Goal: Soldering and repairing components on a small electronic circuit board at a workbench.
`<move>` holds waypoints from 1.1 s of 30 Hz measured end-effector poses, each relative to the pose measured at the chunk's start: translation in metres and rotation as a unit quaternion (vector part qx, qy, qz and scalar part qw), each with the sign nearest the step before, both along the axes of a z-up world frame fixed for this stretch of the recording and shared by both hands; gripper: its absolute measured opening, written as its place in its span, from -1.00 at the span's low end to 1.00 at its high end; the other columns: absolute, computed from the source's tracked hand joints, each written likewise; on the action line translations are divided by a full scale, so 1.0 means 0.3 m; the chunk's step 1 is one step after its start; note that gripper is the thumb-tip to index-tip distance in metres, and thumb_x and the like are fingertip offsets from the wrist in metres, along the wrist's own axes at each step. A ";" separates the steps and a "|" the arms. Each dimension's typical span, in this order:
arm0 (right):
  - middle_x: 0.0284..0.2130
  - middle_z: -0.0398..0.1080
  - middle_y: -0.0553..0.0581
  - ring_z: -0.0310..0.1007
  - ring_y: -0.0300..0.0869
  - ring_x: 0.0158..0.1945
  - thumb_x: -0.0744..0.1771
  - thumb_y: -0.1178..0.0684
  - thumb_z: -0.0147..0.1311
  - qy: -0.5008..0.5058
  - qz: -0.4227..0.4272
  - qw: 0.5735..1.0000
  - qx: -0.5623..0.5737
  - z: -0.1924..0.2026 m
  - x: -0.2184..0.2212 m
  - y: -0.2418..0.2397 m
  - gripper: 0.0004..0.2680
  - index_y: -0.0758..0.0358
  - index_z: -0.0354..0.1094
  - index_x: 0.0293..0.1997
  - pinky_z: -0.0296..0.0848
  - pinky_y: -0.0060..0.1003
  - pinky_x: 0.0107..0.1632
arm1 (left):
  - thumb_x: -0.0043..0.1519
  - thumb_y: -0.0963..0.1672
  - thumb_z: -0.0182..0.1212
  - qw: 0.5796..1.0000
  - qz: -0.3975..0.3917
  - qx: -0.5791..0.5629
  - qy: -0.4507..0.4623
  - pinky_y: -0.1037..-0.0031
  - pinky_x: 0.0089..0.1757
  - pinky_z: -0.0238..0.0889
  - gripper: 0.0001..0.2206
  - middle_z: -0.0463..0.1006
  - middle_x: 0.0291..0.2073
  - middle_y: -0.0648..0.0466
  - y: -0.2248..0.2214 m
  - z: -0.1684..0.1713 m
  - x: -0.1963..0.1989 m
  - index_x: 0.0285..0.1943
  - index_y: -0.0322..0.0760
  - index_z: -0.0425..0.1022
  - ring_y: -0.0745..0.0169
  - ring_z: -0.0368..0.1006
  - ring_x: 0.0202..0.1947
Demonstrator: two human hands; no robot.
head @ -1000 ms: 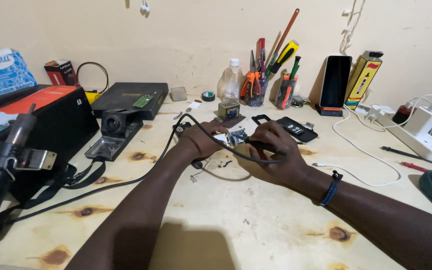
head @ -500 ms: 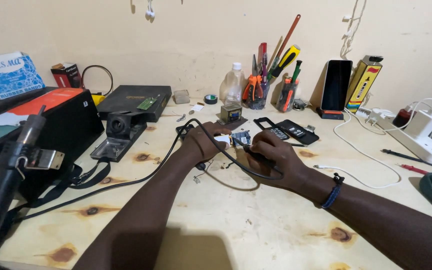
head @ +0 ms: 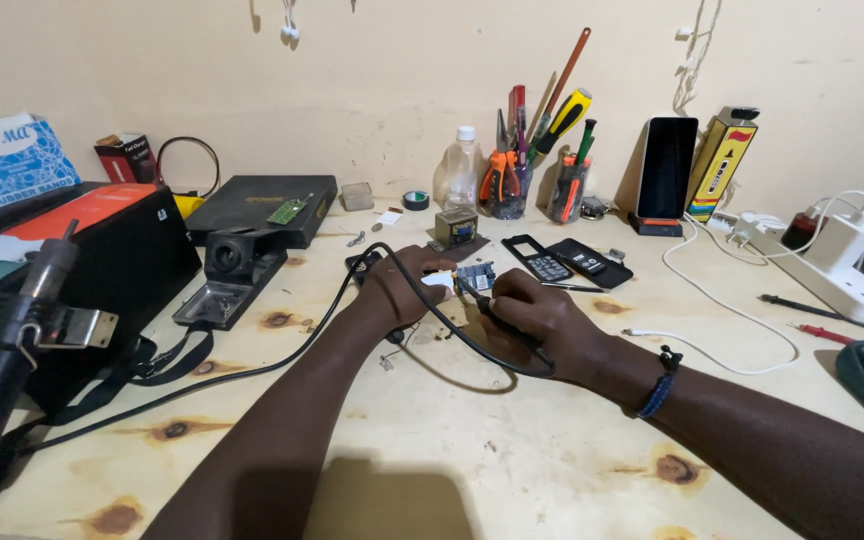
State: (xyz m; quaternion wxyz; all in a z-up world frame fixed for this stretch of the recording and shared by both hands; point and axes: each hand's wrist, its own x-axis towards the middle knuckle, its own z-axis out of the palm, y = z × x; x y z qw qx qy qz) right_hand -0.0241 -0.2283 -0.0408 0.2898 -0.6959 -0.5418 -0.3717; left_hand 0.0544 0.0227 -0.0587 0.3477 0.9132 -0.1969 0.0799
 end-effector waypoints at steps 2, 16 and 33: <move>-0.35 0.45 0.25 0.51 0.08 -0.55 0.31 0.15 0.21 -0.003 -0.007 1.000 0.003 0.002 -0.008 0.002 -0.92 0.26 0.45 -0.40 0.50 -0.21 -0.47 | 0.22 -0.04 0.37 1.000 -0.003 -0.009 0.011 -0.14 0.26 0.35 -0.56 0.60 0.22 -0.16 -0.001 0.014 -0.026 0.33 0.04 0.62 -0.35 0.44 0.33; -0.34 0.42 0.26 0.50 0.14 -0.56 0.30 0.18 0.21 -0.004 -0.021 1.000 -0.014 0.003 -0.006 0.001 -0.91 0.25 0.41 -0.42 0.48 -0.19 -0.47 | 0.25 -0.09 0.36 0.999 -0.010 -0.037 0.006 -0.20 0.31 0.28 -0.56 0.57 0.25 -0.25 -0.011 0.011 -0.024 0.36 -0.06 0.59 -0.47 0.34 0.39; -0.36 0.44 0.29 0.53 0.11 -0.57 0.27 0.23 0.21 0.039 0.009 0.998 -0.047 0.021 -0.011 -0.007 -0.92 0.27 0.45 -0.46 0.50 -0.18 -0.49 | 0.17 -0.01 0.41 1.000 0.015 -0.015 0.003 0.00 0.30 0.33 -0.57 0.60 0.26 -0.11 -0.015 -0.034 0.028 0.27 0.19 0.66 -0.30 0.41 0.37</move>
